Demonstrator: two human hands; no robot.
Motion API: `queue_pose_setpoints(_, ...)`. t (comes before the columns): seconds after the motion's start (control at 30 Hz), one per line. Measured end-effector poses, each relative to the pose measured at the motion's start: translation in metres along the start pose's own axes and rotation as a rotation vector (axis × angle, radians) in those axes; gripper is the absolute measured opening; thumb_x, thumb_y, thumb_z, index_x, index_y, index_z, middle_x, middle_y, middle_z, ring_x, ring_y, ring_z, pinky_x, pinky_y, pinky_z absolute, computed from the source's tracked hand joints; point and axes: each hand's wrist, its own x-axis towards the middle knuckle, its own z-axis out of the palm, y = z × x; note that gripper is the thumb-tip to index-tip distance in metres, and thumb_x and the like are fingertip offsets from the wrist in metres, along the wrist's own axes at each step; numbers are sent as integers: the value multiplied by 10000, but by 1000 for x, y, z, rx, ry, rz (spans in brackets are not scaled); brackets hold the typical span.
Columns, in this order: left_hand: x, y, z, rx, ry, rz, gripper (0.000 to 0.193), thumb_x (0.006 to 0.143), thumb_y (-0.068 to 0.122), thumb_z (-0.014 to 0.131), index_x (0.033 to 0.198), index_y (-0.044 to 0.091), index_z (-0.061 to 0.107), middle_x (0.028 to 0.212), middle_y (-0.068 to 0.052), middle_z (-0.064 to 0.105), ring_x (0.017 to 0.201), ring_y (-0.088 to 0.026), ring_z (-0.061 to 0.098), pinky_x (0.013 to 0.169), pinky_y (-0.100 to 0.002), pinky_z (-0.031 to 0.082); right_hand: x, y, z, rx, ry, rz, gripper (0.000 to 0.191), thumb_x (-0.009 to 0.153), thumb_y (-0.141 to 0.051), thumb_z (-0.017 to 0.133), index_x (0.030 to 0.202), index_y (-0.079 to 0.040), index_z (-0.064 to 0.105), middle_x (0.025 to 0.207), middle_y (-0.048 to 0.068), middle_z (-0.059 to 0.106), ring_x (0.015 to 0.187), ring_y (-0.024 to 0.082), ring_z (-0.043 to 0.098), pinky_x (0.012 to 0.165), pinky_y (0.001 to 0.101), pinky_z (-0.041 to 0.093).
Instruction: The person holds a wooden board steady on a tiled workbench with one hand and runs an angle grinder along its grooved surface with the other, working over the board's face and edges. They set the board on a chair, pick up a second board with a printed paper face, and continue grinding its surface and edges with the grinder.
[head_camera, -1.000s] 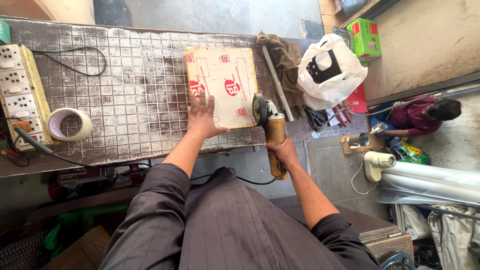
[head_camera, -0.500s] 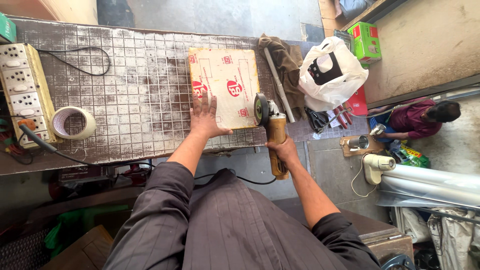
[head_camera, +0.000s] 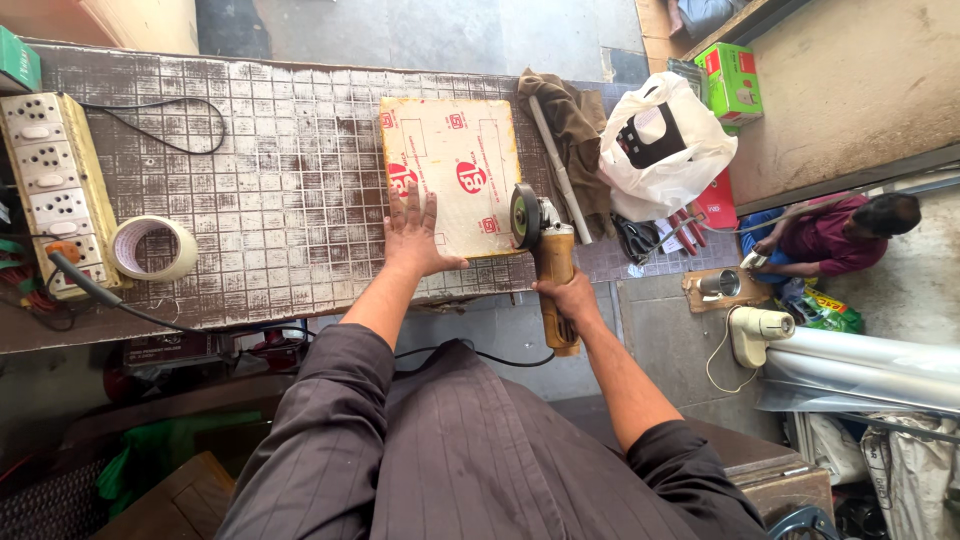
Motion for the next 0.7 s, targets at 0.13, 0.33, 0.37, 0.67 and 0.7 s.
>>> queue_pose_setpoints(0.13,0,0,0,10,-9,-1,1528,548,946,690,1662,150,9,1699,-181,-205,1505,-434,-289,1233,-630,131,0,-2,0,4,-4,-15,536,670,-268,896,1092,-3,696,917,116,766,791,193,735,728,350,589)
queue_pose_setpoints(0.33,0,0,-1,5,-9,1,1534,545,948,685,1663,152,0,1698,-173,-203,1508,-437,-283,1234,-629,136,1,-6,1,18,-9,-22,542,665,-258,896,1097,-7,687,912,112,764,779,189,728,717,350,589)
queue_pose_setpoints(0.37,0,0,-1,7,-9,3,1534,547,945,689,1663,150,-2,1697,-175,-205,1506,-436,-285,1232,-630,136,0,-6,1,20,-10,-27,539,667,-258,895,1096,-5,688,913,113,764,779,188,728,718,350,588)
queue_pose_setpoints(0.67,0,0,-3,-7,-17,1,1531,547,928,706,1664,155,-1,1701,-176,-205,1506,-434,-290,1230,-636,136,0,-10,2,45,-6,-18,533,678,-252,894,1098,1,687,933,114,762,793,185,725,726,348,589)
queue_pose_setpoints(0.7,0,0,-3,-12,-23,-1,1531,546,927,706,1665,157,0,1700,-176,-201,1507,-432,-290,1231,-636,136,0,-11,2,28,-1,-14,529,680,-251,896,1097,0,689,932,113,761,796,184,724,729,347,587)
